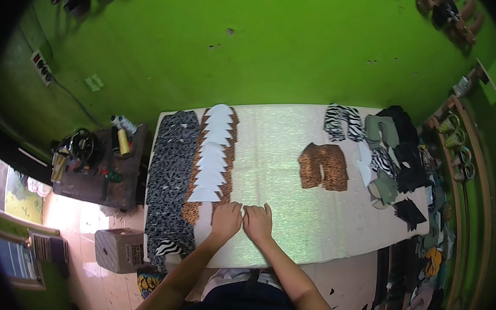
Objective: Organizing and stacking various patterned fabric components for shoe manufacturing on a table.
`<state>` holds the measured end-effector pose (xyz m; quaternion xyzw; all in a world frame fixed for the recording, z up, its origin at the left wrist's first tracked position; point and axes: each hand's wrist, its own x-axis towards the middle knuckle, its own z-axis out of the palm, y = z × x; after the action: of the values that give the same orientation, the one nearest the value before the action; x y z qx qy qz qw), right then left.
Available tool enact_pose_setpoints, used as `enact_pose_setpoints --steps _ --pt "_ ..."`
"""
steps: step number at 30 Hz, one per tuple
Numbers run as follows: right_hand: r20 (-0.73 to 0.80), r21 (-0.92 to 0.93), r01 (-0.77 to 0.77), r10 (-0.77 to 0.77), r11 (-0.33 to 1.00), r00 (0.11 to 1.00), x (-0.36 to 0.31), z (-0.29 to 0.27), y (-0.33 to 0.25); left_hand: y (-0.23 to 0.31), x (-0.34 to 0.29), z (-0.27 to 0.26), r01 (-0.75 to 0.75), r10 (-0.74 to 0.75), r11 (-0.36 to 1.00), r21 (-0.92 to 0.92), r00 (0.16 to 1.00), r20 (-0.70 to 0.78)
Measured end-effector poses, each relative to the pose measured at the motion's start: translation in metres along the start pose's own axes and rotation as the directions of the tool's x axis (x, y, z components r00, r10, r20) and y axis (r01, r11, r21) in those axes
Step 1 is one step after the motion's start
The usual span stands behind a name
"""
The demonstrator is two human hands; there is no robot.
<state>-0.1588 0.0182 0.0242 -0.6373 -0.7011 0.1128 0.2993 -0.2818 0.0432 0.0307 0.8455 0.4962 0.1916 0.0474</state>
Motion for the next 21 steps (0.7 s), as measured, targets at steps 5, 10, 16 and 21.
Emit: enact_pose_setpoints --steps 5,10,16,21 --pt "-0.126 -0.037 -0.133 0.127 0.990 0.984 0.009 -0.057 0.072 0.066 0.054 0.028 -0.009 0.025 0.986 -0.166 0.995 0.095" --pt "-0.294 -0.104 -0.304 0.262 0.947 0.919 0.033 -0.111 0.161 0.128 0.115 0.055 0.050 -0.036 0.977 -0.206 0.997 0.073" --pt "-0.274 -0.202 -0.363 0.304 0.910 0.913 0.065 -0.140 0.229 0.168 0.171 0.086 0.414 -0.361 0.876 -0.248 0.903 0.231" --pt "-0.201 -0.249 -0.423 0.380 0.872 0.903 0.085 -0.141 0.252 0.173 0.189 0.102 0.418 -0.418 0.895 -0.157 0.908 0.035"
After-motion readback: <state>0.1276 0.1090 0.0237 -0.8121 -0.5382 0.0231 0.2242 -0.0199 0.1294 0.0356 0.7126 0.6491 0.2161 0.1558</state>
